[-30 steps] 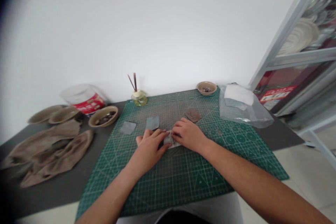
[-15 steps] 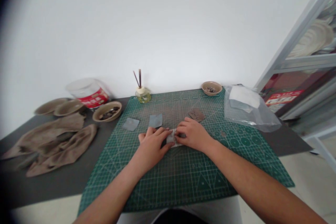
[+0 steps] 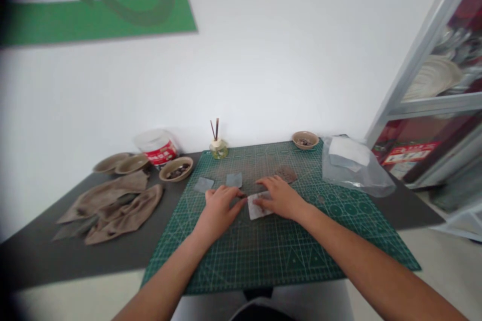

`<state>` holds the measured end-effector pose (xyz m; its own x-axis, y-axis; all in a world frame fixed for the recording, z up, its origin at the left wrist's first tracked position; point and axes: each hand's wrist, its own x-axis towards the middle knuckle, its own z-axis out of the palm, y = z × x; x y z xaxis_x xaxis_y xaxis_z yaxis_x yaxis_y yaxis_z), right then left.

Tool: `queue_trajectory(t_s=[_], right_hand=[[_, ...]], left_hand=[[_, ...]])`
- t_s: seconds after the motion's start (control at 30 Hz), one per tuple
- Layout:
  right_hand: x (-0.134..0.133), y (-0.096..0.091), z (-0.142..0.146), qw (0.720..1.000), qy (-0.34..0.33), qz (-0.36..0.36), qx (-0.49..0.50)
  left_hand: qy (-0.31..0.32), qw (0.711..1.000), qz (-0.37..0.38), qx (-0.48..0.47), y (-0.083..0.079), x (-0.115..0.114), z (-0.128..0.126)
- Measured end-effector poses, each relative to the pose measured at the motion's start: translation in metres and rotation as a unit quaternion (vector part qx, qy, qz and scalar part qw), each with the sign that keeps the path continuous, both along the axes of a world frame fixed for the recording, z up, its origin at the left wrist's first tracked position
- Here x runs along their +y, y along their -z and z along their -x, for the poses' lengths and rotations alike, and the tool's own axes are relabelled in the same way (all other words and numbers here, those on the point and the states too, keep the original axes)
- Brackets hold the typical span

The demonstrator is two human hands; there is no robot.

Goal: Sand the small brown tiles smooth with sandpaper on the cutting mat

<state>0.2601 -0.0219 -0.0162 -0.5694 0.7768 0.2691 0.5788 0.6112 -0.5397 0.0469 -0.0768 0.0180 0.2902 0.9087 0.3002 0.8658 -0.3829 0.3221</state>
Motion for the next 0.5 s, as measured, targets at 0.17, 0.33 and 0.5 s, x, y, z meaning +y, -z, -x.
queue_trajectory(t_s=[0.17,0.33,0.5], right_hand=[[0.011,-0.001,0.0,0.991,0.025,0.028,-0.129],[0.022,-0.013,0.009,0.984,-0.006,0.083,-0.16],[0.028,-0.02,0.016,0.982,-0.022,0.083,-0.169]], left_hand=[[-0.037,0.999,0.026,-0.027,-0.008,0.002,0.018],[-0.034,0.999,0.02,-0.034,-0.017,0.01,0.03],[-0.033,0.998,0.006,-0.046,-0.034,0.03,0.049]])
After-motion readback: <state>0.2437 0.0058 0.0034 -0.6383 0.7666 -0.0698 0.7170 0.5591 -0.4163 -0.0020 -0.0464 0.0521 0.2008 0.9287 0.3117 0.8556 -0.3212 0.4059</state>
